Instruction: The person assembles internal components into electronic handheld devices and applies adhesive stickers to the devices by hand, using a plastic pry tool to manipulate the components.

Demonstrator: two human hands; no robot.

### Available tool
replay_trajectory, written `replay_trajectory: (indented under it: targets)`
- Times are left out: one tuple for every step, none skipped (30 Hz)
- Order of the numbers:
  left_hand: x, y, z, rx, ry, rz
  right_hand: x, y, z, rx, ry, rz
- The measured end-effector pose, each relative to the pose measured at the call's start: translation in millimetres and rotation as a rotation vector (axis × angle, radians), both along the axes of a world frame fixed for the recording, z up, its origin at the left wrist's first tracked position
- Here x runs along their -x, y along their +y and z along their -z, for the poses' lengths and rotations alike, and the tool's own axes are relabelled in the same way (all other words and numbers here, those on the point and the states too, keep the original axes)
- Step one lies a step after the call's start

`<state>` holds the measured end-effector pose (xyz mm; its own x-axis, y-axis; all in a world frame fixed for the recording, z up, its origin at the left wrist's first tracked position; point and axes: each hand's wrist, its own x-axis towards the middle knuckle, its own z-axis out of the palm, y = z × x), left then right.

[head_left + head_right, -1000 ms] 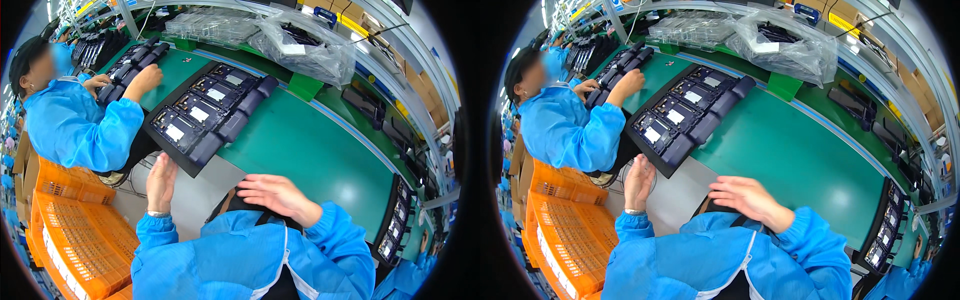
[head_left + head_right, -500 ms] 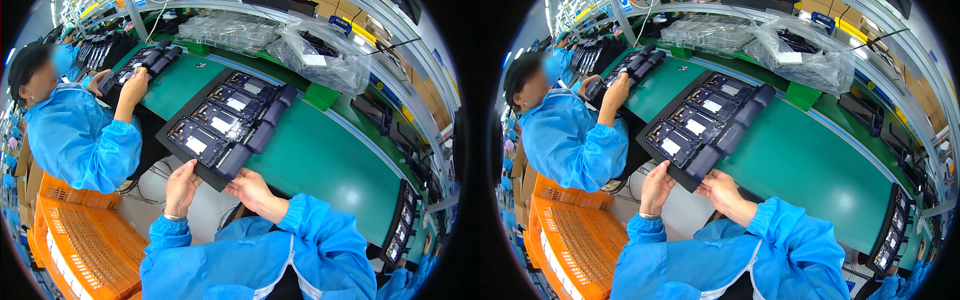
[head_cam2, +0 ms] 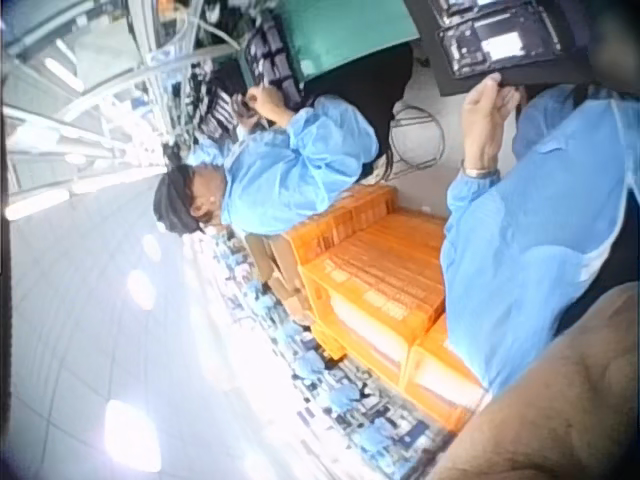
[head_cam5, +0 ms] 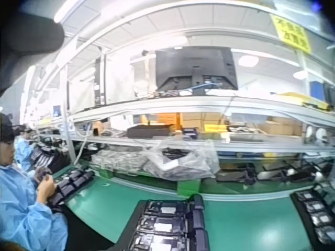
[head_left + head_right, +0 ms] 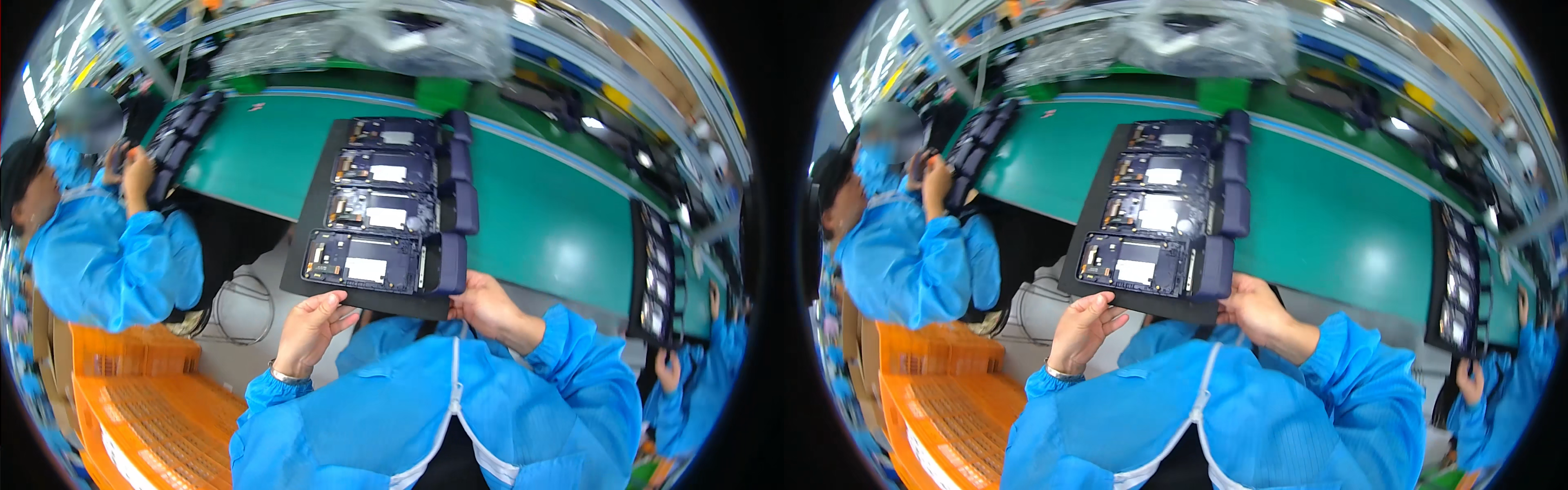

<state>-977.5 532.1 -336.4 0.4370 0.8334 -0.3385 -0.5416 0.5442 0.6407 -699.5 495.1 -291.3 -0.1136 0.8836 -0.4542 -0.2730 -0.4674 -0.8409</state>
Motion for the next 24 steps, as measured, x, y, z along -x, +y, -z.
replay_trajectory:
  targets:
    - [-9, -9, -2, -0.010, -0.006, 0.058, -11, -11, -3, 0.012, -0.027, 0.029]
    - [-16, -15, -3, -0.026, -0.016, 0.112, -20, -21, -5, 0.019, -0.057, 0.054]
    - [-25, -21, -3, -0.022, -0.003, 0.145, -28, -32, -8, 0.023, -0.065, 0.084]
    - [-34, -26, -4, -0.026, -0.003, 0.185, -36, -46, -9, 0.021, -0.064, 0.124]
    - [-44, -28, -7, -0.014, 0.028, 0.233, -46, -57, -9, 0.032, -0.083, 0.146]
    - [-55, -30, -10, -0.003, 0.060, 0.280, -55, -67, -9, 0.044, -0.101, 0.166]
    - [-65, -32, -17, 0.016, 0.092, 0.322, -60, -78, -13, 0.059, -0.065, 0.224]
    - [-76, -33, -22, 0.011, 0.093, 0.349, -68, -85, -15, 0.056, -0.064, 0.251]
    - [-87, -34, -27, 0.006, 0.113, 0.403, -77, -91, -17, 0.044, -0.097, 0.271]
    - [-95, -34, -31, 0.002, 0.138, 0.452, -84, -97, -19, 0.034, -0.127, 0.286]
    - [-103, -33, -33, 0.001, 0.143, 0.467, -92, -101, -19, 0.034, -0.121, 0.301]
    - [-110, -31, -33, -0.055, 0.158, 0.480, -100, -102, -18, 0.009, -0.122, 0.292]
    - [-118, -26, -34, -0.111, 0.174, 0.497, -106, -102, -16, -0.017, -0.121, 0.290]
    - [-121, -21, -36, -0.112, 0.180, 0.509, -109, -100, -14, -0.017, -0.114, 0.301]
    - [-122, -15, -41, -0.196, 0.353, 0.587, -111, -96, -12, -0.014, -0.102, 0.323]
    - [-125, -5, -43, -0.283, 0.522, 0.666, -114, -90, -9, -0.010, -0.094, 0.347]
    - [-124, 2, -46, -0.285, 0.523, 0.673, -119, -87, -7, -0.010, -0.093, 0.355]
    - [-118, 8, -51, -0.453, 0.649, 0.783, -122, -84, -7, -0.010, -0.064, 0.357]
    - [-111, 12, -59, -0.621, 0.780, 0.884, -123, -83, -6, -0.011, -0.029, 0.353]
    - [-108, 18, -68, -0.625, 0.783, 0.892, -122, -85, -3, -0.013, -0.025, 0.360]
    - [-107, 25, -78, -0.589, 0.662, 0.786, -121, -88, -1, -0.027, -0.005, 0.372]
    - [-105, 27, -88, -0.547, 0.541, 0.669, -120, -89, -1, -0.040, 0.011, 0.372]
    - [-118, 40, -95, -0.523, 0.482, 0.604, -128, -86, 0, -0.052, 0.009, 0.381]
    - [-135, 56, -101, -0.501, 0.420, 0.544, -141, -87, -4, -0.099, -0.328, 0.242]
